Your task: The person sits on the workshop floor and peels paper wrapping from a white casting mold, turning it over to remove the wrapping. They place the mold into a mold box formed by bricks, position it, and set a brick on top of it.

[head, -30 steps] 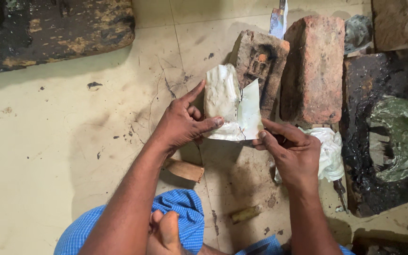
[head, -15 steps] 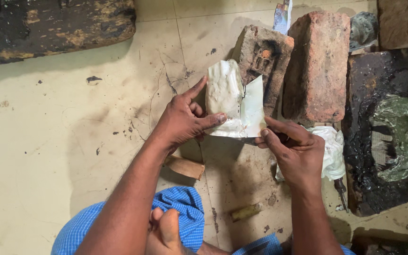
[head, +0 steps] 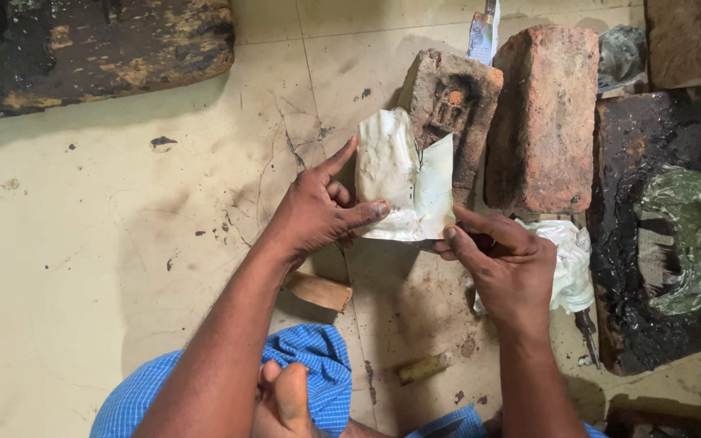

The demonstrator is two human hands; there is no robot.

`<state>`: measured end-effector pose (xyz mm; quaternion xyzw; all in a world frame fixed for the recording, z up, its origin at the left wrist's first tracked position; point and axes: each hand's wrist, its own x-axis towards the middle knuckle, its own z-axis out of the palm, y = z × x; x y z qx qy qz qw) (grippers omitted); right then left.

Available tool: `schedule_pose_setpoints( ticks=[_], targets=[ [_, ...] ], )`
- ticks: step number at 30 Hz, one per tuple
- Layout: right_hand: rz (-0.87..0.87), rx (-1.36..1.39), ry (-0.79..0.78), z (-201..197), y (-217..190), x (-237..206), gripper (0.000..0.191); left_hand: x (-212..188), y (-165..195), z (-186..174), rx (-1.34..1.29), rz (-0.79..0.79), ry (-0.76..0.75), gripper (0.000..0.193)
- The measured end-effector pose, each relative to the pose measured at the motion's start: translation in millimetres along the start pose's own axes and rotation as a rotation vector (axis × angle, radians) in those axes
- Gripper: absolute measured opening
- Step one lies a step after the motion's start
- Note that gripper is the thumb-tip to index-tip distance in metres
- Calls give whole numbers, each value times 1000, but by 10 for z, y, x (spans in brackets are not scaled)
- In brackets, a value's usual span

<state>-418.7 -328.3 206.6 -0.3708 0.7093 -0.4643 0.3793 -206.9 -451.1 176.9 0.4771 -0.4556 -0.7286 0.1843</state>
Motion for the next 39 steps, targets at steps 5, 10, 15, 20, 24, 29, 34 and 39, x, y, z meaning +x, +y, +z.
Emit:
schedule_pose_setpoints(
  ticks=[5,10,15,20,24,29,34,39],
  targets=[
    [-4,41,-17,-25,-5,22,28,6,-14,2,4,4,6,106],
    [45,8,6,-52,-9,13,27,32,-43,5,2,23,23,107],
    [19,66,-14,-52,2,25,27,40,-72,-1,-29,55,12,107],
    [157,74,43,-29,6,55,30,35,-55,6,-22,49,24,107],
    [169,100,42,-24,21,64,30,36,-31,13,-13,26,32,109],
    [108,119,7,-49,58,54,30,25,-25,13,6,29,41,108],
    [89,140,-13,-67,79,52,30,25,-26,5,3,28,45,107],
    [80,136,-26,-83,83,48,29,25,-28,-8,3,62,49,105]
  ],
)
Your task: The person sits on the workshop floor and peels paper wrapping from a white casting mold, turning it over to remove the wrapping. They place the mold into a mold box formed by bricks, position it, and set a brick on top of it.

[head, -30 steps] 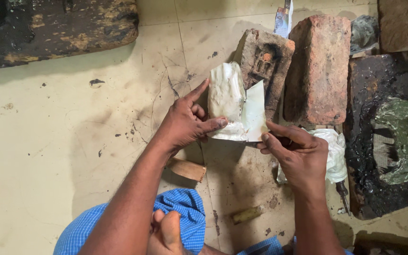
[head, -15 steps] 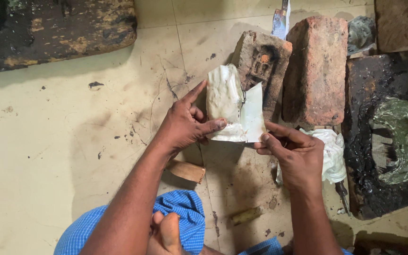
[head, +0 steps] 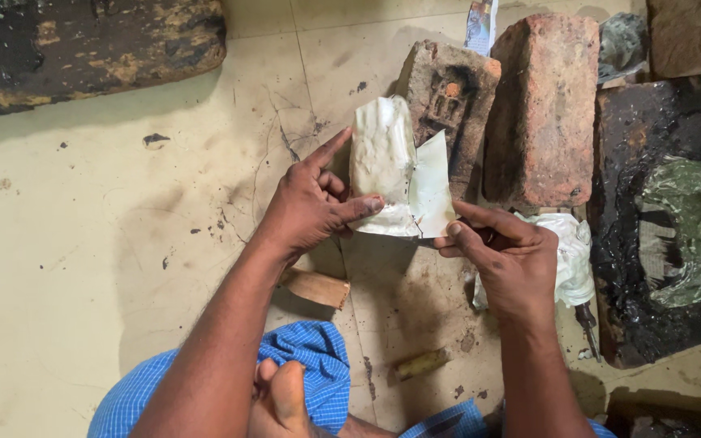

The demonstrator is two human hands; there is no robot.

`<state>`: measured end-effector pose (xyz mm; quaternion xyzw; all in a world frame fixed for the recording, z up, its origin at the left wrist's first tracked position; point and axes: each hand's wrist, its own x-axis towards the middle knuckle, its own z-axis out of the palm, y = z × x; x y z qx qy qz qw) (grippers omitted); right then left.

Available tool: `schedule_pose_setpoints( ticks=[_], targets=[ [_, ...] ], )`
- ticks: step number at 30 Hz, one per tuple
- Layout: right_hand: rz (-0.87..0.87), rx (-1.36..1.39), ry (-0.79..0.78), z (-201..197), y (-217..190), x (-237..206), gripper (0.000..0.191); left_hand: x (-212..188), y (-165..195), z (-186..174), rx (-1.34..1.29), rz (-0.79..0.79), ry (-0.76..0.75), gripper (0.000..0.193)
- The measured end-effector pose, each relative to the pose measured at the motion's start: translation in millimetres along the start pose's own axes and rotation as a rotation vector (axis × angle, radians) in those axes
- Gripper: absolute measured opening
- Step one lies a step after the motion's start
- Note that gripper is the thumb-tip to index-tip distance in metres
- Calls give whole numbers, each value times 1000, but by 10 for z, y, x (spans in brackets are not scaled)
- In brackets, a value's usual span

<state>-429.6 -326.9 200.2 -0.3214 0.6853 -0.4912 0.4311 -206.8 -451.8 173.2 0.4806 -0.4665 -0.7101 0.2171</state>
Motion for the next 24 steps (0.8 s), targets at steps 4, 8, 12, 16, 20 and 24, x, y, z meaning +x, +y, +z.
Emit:
schedule_pose_setpoints(
  ticks=[4,8,12,16,20,24],
  targets=[
    [17,-12,12,0,15,12,29,-11,-2,-4,-2,-12,-2,105],
    [40,12,35,6,37,9,29,-18,0,5,-26,-17,-7,104],
    [1,22,17,-3,62,-2,29,-17,-18,4,-34,-16,-10,103],
    [5,24,17,-28,62,2,29,-8,-70,-8,-49,9,-27,103],
    [-29,29,20,-23,16,-11,27,15,-127,-23,-46,17,-35,106],
    [-72,7,16,7,-59,-72,27,20,-178,-13,-149,78,-99,100]
  ],
)
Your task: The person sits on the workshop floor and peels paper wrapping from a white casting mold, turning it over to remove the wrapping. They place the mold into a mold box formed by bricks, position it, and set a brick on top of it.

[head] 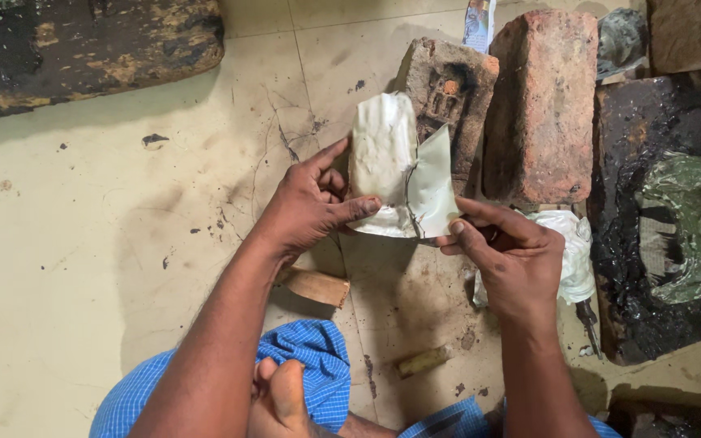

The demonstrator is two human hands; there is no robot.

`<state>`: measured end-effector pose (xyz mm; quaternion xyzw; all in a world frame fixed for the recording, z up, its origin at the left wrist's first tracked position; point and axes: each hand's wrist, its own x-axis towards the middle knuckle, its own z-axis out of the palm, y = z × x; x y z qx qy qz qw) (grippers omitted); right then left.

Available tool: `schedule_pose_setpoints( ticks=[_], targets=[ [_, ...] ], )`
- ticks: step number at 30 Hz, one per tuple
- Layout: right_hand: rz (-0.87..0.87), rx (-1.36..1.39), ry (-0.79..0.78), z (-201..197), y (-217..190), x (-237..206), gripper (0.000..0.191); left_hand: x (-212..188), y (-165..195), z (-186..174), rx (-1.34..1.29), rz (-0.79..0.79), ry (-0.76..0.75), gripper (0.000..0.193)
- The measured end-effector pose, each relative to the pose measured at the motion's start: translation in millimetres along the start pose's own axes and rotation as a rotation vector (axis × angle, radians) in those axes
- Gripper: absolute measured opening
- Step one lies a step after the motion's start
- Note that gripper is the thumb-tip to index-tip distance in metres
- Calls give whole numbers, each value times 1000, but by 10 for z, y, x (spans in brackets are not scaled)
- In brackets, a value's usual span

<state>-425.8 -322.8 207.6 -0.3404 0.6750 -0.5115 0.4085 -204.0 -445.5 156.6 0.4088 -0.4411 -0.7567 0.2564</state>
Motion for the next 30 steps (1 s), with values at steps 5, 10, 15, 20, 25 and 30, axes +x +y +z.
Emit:
schedule_pose_setpoints(
  ticks=[5,10,15,20,25,30],
  targets=[
    [-2,-63,109,16,-57,12,31,-6,-27,-12,-21,-37,-5,85],
    [2,-70,76,53,-7,-11,29,-1,-29,-8,-19,-29,-13,88],
    [23,-61,67,50,35,-27,29,1,-28,-14,-1,-39,-2,88],
    [22,-35,71,47,71,-52,29,4,-40,-20,15,-35,-5,88],
    [11,-13,43,25,93,-67,29,2,-60,-24,38,-42,0,88],
    [-10,1,1,3,91,-54,29,18,-63,-36,71,-41,0,93]
  ],
)
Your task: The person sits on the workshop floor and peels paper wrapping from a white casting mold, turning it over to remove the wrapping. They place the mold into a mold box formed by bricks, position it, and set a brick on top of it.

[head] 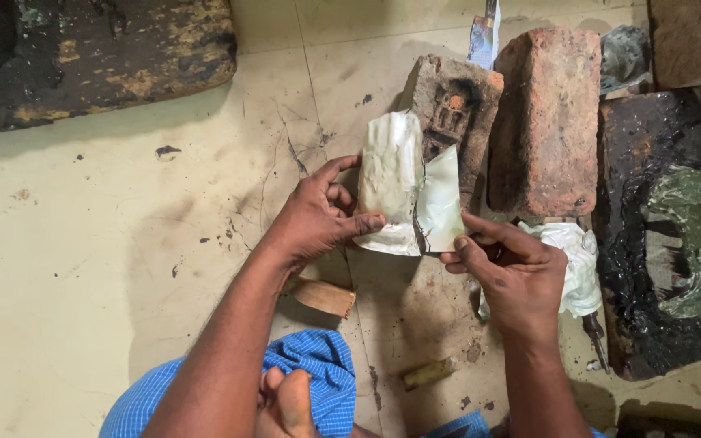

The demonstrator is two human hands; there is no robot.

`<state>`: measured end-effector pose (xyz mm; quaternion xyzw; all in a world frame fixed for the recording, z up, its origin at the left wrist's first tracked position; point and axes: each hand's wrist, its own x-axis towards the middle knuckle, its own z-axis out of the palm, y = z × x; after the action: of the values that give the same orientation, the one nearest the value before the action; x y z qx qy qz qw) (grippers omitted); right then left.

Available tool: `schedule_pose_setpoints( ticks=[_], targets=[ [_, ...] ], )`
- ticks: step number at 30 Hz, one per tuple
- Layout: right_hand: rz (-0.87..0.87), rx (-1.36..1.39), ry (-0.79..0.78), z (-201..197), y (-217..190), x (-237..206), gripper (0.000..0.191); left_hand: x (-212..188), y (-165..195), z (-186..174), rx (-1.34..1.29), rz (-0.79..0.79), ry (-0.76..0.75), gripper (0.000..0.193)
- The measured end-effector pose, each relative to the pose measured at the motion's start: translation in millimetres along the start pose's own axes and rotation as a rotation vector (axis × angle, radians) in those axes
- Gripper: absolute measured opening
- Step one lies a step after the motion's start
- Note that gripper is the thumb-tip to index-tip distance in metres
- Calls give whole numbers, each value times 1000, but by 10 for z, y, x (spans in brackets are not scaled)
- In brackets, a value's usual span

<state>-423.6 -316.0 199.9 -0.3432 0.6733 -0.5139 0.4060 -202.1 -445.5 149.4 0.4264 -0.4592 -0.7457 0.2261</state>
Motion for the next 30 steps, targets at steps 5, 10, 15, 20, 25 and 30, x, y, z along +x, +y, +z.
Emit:
schedule_pose_setpoints(
  ticks=[5,10,15,20,25,30],
  targets=[
    [24,-80,-3,-16,-37,9,27,-2,14,14,52,-26,-3,99],
    [29,-72,0,14,-73,27,25,-8,20,22,64,-68,6,104],
    [69,-210,40,23,-98,51,18,6,-5,21,131,-20,15,104],
    [-97,-390,25,46,-131,165,13,19,-21,33,45,-51,3,102],
    [120,-349,55,40,-246,264,24,54,-28,61,4,-41,-7,102],
    [36,-403,-38,29,-324,264,42,105,-57,96,-21,-49,-13,104]
  ],
)
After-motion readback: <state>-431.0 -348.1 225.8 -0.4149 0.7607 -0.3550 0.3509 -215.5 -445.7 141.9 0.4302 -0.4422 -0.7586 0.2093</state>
